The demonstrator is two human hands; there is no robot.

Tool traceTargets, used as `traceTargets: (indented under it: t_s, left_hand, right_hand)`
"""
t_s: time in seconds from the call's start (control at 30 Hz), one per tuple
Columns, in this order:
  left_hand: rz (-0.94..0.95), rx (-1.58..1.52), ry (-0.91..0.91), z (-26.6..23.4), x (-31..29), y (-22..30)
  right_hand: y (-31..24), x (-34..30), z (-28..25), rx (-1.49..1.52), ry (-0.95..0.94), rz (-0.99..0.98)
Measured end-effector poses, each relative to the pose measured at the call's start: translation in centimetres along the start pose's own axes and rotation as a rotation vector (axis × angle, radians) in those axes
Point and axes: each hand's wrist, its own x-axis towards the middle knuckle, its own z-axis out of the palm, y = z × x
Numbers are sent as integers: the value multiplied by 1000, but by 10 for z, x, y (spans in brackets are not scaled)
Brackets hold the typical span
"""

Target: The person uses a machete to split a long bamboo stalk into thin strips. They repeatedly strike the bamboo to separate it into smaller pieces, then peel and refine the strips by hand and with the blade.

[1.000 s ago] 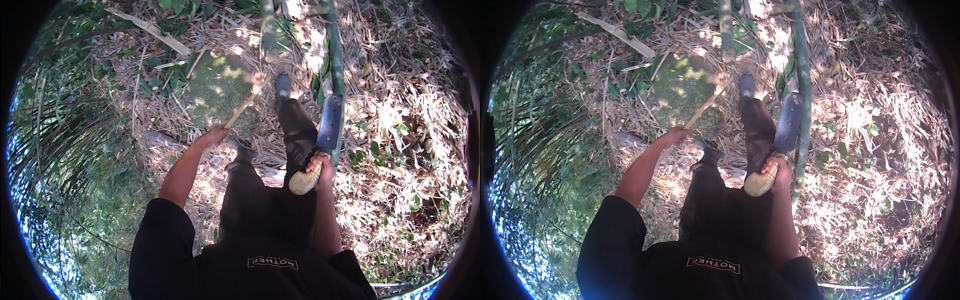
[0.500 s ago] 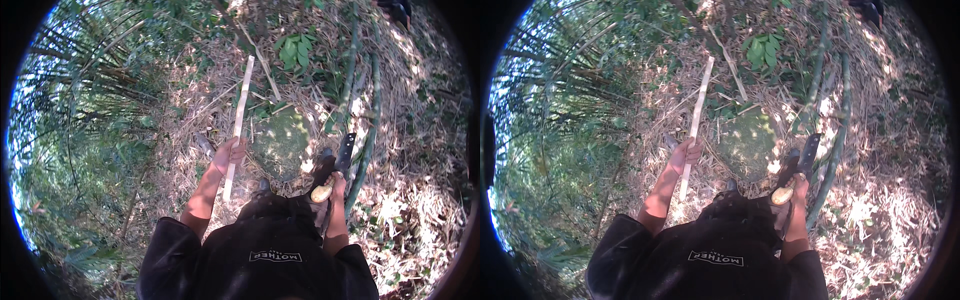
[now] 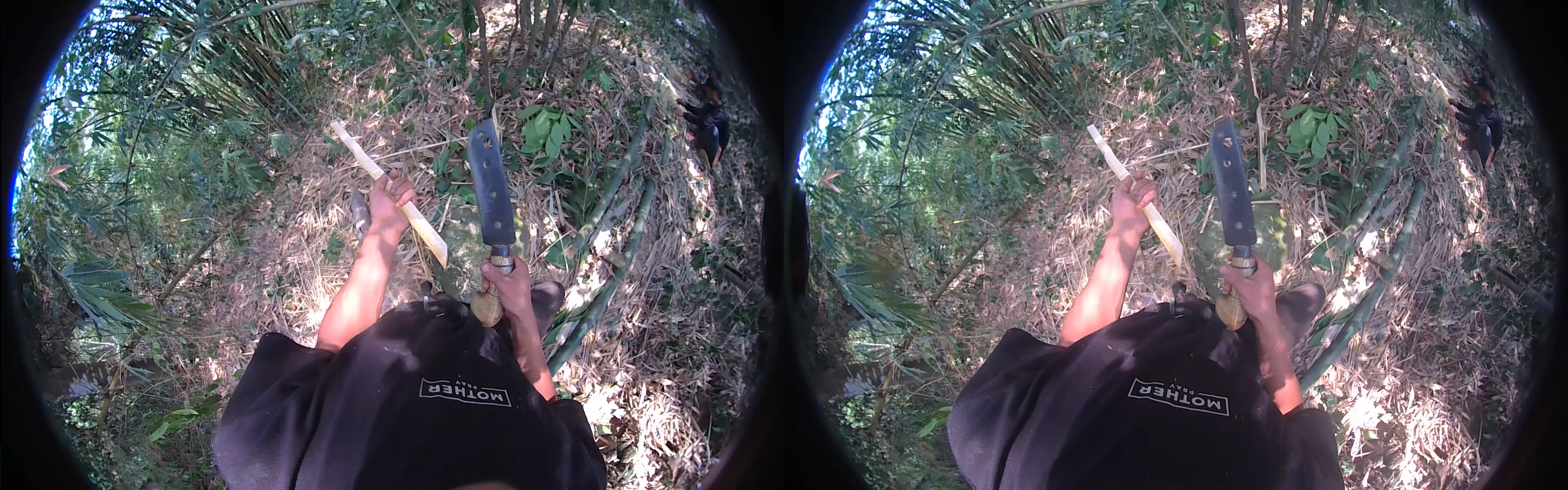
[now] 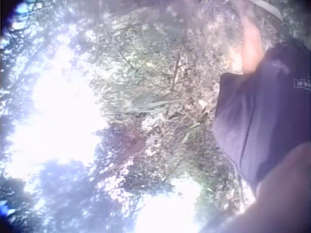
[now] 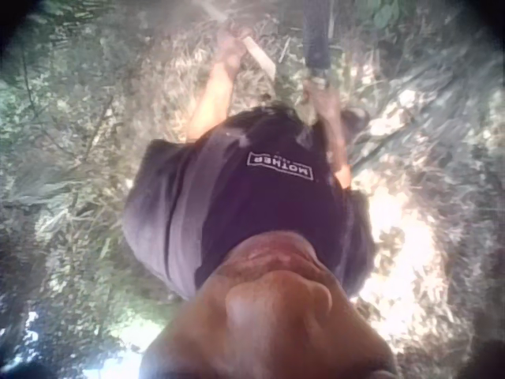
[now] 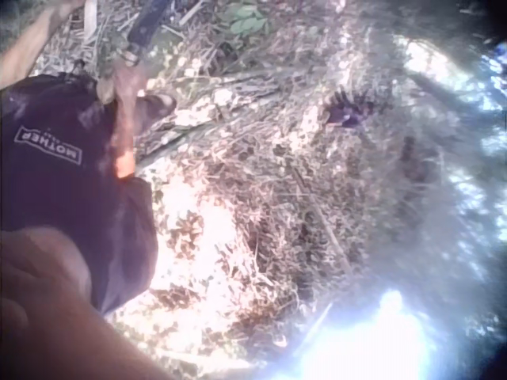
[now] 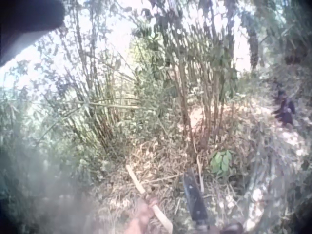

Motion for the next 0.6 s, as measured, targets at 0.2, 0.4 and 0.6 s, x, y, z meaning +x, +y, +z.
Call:
traceTargets:
  t_s: [0.2, 0.4, 0.6]
  left_hand:
    - [62, -116, -104, 8, -32, -14]
    - [98, -51, -103, 10, -40, -32]
    - [160, -4, 0, 4, -40, -43]
  right_hand:
    - [-20, -7, 32, -116, -62, -122]
    - [-20, -15, 34, -96, -40, -141]
    - [-20, -19, 33, -23, -42, -112]
